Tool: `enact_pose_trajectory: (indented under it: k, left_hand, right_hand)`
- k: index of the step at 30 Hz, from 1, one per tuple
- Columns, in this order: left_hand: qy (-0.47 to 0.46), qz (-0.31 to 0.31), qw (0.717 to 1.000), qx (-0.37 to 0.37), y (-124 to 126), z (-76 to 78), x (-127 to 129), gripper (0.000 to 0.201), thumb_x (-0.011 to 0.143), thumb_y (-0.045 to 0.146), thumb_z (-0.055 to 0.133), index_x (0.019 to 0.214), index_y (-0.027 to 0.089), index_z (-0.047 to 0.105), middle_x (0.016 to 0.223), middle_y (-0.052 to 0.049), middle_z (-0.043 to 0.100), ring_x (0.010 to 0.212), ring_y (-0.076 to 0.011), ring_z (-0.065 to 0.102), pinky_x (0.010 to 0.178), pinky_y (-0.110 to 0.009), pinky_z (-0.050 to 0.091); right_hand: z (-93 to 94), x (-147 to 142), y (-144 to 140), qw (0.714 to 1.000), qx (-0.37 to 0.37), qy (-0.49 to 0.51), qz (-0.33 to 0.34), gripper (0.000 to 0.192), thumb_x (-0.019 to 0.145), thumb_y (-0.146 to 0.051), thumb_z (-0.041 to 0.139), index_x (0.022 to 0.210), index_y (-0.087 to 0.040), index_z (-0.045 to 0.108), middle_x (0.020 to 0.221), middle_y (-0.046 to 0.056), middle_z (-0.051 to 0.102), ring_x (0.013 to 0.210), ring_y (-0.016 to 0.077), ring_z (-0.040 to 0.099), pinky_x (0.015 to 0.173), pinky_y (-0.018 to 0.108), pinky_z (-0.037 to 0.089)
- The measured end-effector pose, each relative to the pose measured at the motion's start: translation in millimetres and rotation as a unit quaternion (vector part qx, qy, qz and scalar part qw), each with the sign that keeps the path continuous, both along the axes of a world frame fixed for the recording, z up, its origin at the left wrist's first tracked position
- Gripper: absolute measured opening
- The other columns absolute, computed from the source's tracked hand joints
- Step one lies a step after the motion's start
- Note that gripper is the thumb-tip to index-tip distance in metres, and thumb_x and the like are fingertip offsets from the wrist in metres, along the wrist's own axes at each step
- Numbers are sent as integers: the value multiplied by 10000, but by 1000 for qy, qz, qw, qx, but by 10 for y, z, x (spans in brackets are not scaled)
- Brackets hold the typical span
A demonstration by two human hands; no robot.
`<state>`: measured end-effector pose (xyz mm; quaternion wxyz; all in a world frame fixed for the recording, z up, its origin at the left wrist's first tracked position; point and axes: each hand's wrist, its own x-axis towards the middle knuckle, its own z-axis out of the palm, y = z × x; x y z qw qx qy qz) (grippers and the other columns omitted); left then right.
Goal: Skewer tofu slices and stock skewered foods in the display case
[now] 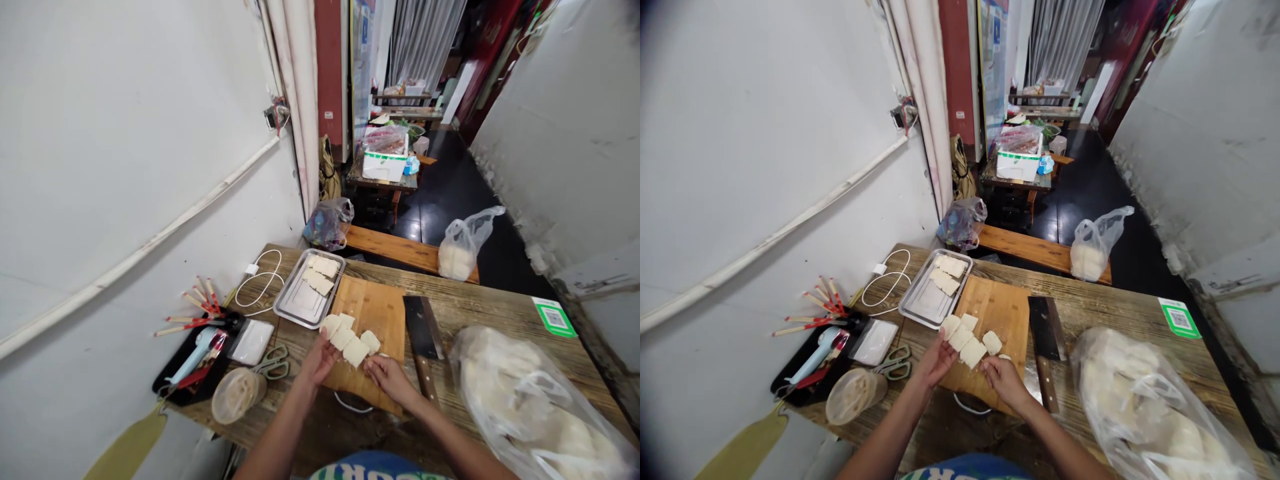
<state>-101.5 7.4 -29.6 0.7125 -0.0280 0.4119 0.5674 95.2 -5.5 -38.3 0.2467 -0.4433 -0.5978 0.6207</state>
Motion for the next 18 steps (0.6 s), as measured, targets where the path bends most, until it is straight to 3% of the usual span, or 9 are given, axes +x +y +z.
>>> enact_pose_trajectory:
  k: [3, 7, 9, 13, 18]
  left_hand:
    - [10, -22, 1000, 6, -51, -9, 44, 245, 803, 225, 562, 1033, 140, 554, 1048, -113, 632, 938, -203, 610, 848, -357, 489]
    - [15, 0, 1000, -17, -49, -95, 34, 205, 806, 171, 553, 1009, 144, 555, 975, -94, 658, 870, -175, 634, 828, -339, 504]
    - [14, 12, 999, -35, 26, -150, -69, 177, 810, 162, 545, 984, 133, 562, 932, -91, 667, 829, -166, 642, 799, -323, 518]
    - [20, 63, 996, -63, 378, -228, -442, 125, 815, 153, 532, 932, 128, 568, 834, -75, 674, 756, -164, 649, 733, -319, 540]
    - [93, 112, 983, -113, 970, -253, -839, 148, 796, 131, 545, 942, 151, 557, 728, -29, 645, 687, -151, 632, 679, -324, 541]
  right_hand:
    - [-22, -33, 45, 1000, 3, -4, -4, 393, 829, -487, 374, 719, -150, 544, 464, -63, 391, 431, 81, 357, 455, 204, 278]
    - [-49, -81, 45, 1000, -3, -18, -3, 405, 816, -498, 390, 725, -148, 571, 466, -52, 417, 423, 78, 367, 432, 195, 293]
    - [-60, -80, 24, 999, -20, -22, -14, 400, 796, -507, 420, 818, -145, 588, 520, -36, 476, 409, 73, 378, 408, 194, 310]
    - [-127, 32, -50, 994, -50, -49, -82, 504, 772, -545, 415, 1044, -139, 542, 638, 0, 556, 360, 71, 404, 359, 206, 326]
    - [-311, 334, -267, 985, -70, -80, -137, 519, 770, -584, 366, 1010, -165, 558, 684, 24, 584, 372, 102, 467, 353, 233, 356]
